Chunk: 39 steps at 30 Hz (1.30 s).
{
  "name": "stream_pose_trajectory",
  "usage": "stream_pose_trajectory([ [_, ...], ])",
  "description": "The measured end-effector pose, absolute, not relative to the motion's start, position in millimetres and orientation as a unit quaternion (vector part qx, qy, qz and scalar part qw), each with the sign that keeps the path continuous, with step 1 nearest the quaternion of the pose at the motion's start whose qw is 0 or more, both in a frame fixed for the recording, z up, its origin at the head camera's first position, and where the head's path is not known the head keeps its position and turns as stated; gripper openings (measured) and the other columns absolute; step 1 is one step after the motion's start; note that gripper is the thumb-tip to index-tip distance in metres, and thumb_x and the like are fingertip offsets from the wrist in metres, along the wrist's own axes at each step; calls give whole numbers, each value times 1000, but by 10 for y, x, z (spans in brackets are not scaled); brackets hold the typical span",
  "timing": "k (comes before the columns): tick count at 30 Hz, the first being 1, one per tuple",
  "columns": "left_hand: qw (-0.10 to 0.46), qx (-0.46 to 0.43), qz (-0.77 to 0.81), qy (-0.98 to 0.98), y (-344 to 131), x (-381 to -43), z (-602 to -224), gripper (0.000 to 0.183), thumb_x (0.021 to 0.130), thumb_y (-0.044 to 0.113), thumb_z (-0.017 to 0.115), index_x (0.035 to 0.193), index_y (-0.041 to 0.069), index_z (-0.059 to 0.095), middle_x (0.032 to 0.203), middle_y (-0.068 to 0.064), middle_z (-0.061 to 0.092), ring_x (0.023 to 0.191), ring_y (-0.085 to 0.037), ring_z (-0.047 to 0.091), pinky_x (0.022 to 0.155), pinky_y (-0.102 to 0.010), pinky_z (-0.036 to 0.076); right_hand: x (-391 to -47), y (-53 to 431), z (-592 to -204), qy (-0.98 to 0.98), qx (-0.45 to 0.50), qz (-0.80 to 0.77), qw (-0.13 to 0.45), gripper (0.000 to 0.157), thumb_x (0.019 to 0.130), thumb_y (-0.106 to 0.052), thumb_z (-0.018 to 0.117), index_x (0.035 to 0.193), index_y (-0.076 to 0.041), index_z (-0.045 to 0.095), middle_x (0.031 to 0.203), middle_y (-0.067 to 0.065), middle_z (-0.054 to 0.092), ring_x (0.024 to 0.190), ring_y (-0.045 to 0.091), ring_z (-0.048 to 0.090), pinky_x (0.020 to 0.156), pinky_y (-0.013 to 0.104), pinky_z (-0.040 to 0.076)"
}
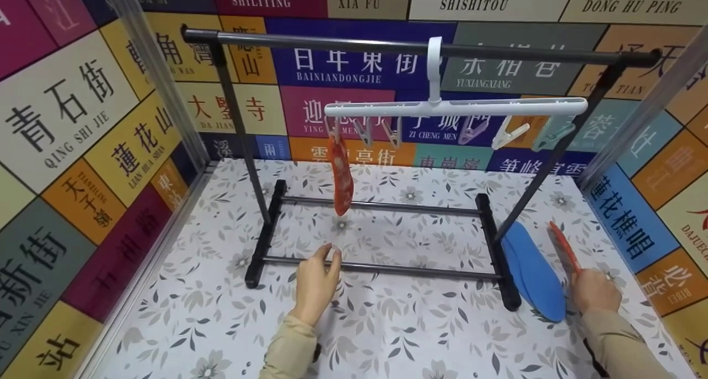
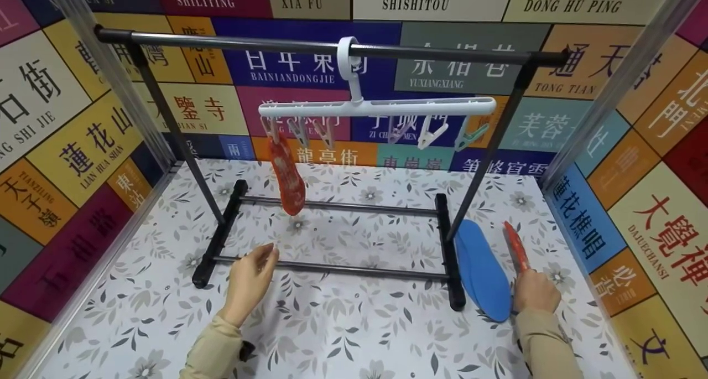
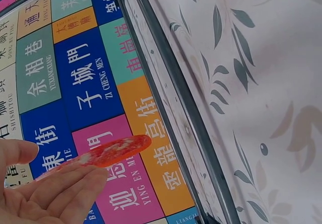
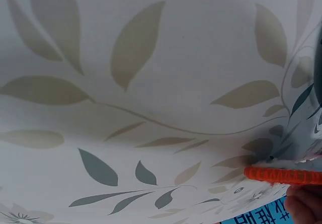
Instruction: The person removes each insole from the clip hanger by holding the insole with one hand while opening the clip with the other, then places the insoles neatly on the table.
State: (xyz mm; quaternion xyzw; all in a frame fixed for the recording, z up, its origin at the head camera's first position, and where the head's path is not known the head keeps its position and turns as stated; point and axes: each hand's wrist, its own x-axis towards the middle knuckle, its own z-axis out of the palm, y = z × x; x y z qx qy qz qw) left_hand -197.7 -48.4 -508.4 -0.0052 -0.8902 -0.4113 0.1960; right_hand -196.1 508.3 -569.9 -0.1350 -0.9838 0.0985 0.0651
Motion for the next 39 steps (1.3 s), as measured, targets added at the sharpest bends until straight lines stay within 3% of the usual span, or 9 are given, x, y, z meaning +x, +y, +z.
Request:
stream_pose_trajectory([
  [7, 189, 1, -418, -889, -480, -1971, -5101, 34, 97, 25, 61, 117, -1, 70, 93, -18, 75, 56, -17, 71, 73, -41, 58, -1985, 5093, -5738, -985, -129, 105, 37, 38, 98, -19, 52, 84, 16, 59, 72, 37, 56, 56, 43, 55, 46, 52, 42],
  [14, 203, -6, -408, -890, -480, -1966, -5120, 33, 97, 23, 62, 114, -3, 71, 96, -22, 74, 79, -34, 74, 75, -45, 57, -1973, 5054, -5711, -984, -142, 108, 17, 52, 105, -32, 45, 90, 17, 58, 83, 43, 57, 68, 53, 59, 53, 58, 46],
  [17, 211, -9, -403, -891, -481, -1967, -5129, 32, 96, 22, 63, 113, -4, 71, 94, -21, 75, 77, -33, 74, 74, -44, 57, -1976, 5036, -5711, -983, -145, 107, 18, 53, 106, -32, 40, 91, 16, 57, 86, 44, 58, 72, 56, 59, 55, 59, 47],
  [20, 203, -14, -410, -889, -489, -1967, -5140, 32, 97, 20, 62, 114, -5, 70, 80, -18, 75, 56, -26, 69, 61, -41, 56, -1974, 5021, -5721, -984, -137, 112, 31, 49, 106, -28, 40, 89, 15, 56, 86, 44, 58, 72, 57, 59, 54, 60, 46],
  [24, 197, -16, -412, -890, -500, -1962, -5147, 33, 97, 21, 61, 115, -5, 69, 80, -18, 74, 46, -19, 63, 58, -38, 55, -1963, 5017, -5729, -983, -134, 117, 36, 44, 104, -25, 45, 87, 15, 57, 83, 42, 58, 69, 54, 59, 54, 60, 47],
  [27, 209, -13, -404, -891, -503, -1960, -5148, 33, 97, 23, 62, 114, -4, 70, 94, -20, 75, 65, -27, 71, 70, -42, 57, -1952, 5023, -5725, -983, -136, 117, 24, 46, 102, -28, 50, 89, 16, 57, 81, 39, 58, 66, 48, 59, 54, 57, 47],
  [30, 214, -9, -405, -889, -509, -1961, -5154, 33, 96, 23, 63, 114, -3, 71, 95, -20, 75, 80, -35, 73, 74, -46, 57, -1940, 5022, -5718, -983, -140, 120, 8, 48, 102, -30, 52, 92, 17, 57, 80, 38, 59, 64, 44, 58, 54, 56, 46],
  [39, 216, -8, -399, -891, -520, -1960, -5177, 34, 97, 25, 62, 114, -3, 71, 85, -17, 75, 76, -35, 73, 71, -46, 57, -1942, 5006, -5737, -983, -136, 121, 20, 45, 100, -26, 54, 88, 17, 58, 76, 36, 58, 59, 40, 56, 49, 52, 44],
])
